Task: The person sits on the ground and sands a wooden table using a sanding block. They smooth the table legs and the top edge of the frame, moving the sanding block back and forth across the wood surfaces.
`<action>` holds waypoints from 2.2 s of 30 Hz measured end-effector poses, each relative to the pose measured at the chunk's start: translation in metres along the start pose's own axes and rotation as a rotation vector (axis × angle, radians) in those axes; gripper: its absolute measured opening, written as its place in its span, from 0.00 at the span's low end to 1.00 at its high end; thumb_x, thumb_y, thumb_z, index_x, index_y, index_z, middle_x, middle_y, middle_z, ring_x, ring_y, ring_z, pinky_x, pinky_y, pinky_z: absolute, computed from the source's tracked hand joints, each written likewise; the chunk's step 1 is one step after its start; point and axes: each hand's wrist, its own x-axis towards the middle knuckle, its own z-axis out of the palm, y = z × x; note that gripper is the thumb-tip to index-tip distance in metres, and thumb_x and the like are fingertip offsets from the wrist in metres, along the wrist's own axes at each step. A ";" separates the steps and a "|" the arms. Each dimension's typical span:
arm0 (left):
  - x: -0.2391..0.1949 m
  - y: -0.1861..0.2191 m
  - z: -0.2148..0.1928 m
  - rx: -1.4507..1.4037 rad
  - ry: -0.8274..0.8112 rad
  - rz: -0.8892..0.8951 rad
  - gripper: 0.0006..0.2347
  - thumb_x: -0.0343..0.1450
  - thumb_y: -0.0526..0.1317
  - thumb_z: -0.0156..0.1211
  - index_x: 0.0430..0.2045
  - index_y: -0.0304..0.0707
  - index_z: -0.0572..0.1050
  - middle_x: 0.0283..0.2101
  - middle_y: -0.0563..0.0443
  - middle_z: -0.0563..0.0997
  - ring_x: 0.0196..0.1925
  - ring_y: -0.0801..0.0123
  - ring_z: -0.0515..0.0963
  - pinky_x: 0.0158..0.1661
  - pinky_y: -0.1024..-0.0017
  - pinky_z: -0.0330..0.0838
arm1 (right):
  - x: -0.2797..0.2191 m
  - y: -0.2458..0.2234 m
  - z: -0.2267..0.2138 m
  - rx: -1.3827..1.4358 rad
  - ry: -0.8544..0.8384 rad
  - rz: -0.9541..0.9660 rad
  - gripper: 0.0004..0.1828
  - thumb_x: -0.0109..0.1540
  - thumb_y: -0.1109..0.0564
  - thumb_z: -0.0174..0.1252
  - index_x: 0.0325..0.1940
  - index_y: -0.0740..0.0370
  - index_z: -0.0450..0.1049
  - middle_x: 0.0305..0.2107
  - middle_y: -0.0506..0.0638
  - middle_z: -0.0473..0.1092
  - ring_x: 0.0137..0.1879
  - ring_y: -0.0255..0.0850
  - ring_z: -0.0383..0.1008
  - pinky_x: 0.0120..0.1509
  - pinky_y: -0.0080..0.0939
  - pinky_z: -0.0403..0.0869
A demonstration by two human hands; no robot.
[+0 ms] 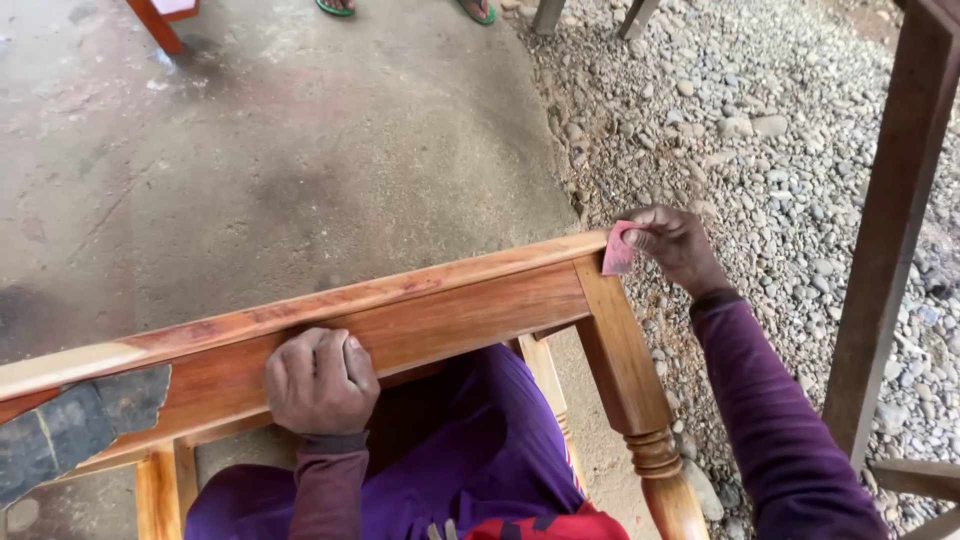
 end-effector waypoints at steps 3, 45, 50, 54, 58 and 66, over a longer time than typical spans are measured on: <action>0.001 0.000 0.001 0.009 0.019 -0.001 0.03 0.73 0.37 0.61 0.32 0.39 0.80 0.40 0.50 0.79 0.44 0.56 0.78 0.48 0.59 0.75 | -0.003 0.001 0.000 -0.067 0.053 -0.016 0.02 0.67 0.59 0.62 0.44 0.57 0.80 0.39 0.54 0.80 0.43 0.39 0.80 0.52 0.43 0.81; -0.006 -0.002 0.003 0.048 -0.009 0.008 0.04 0.73 0.38 0.61 0.33 0.40 0.81 0.41 0.51 0.80 0.46 0.58 0.78 0.48 0.60 0.75 | -0.008 -0.037 0.068 -0.074 0.165 -0.149 0.07 0.55 0.56 0.71 0.32 0.53 0.77 0.62 0.47 0.70 0.67 0.43 0.68 0.66 0.50 0.74; -0.004 0.000 0.002 0.044 -0.003 0.000 0.04 0.73 0.38 0.61 0.33 0.40 0.81 0.41 0.51 0.80 0.46 0.57 0.78 0.49 0.59 0.75 | -0.011 0.005 0.021 -0.006 0.242 -0.180 0.07 0.59 0.58 0.70 0.34 0.53 0.77 0.62 0.48 0.72 0.71 0.43 0.69 0.76 0.51 0.70; -0.002 0.001 0.001 0.034 -0.013 -0.006 0.03 0.74 0.37 0.60 0.33 0.40 0.81 0.41 0.51 0.80 0.46 0.57 0.78 0.49 0.60 0.75 | -0.013 -0.014 0.041 -0.041 0.276 -0.168 0.08 0.57 0.59 0.70 0.37 0.53 0.77 0.61 0.51 0.71 0.70 0.44 0.69 0.76 0.52 0.69; -0.004 0.001 0.002 0.037 -0.009 -0.004 0.04 0.73 0.38 0.61 0.33 0.40 0.81 0.42 0.51 0.80 0.46 0.57 0.78 0.49 0.59 0.74 | -0.010 -0.015 0.056 -0.021 0.199 -0.223 0.06 0.59 0.59 0.68 0.36 0.53 0.76 0.61 0.54 0.72 0.67 0.45 0.72 0.73 0.53 0.72; -0.003 0.002 0.002 0.036 -0.010 -0.025 0.05 0.75 0.39 0.59 0.33 0.41 0.81 0.42 0.51 0.80 0.46 0.56 0.78 0.48 0.60 0.74 | -0.038 0.016 0.021 0.298 0.400 0.063 0.07 0.73 0.58 0.60 0.41 0.55 0.81 0.40 0.59 0.78 0.45 0.46 0.78 0.59 0.51 0.80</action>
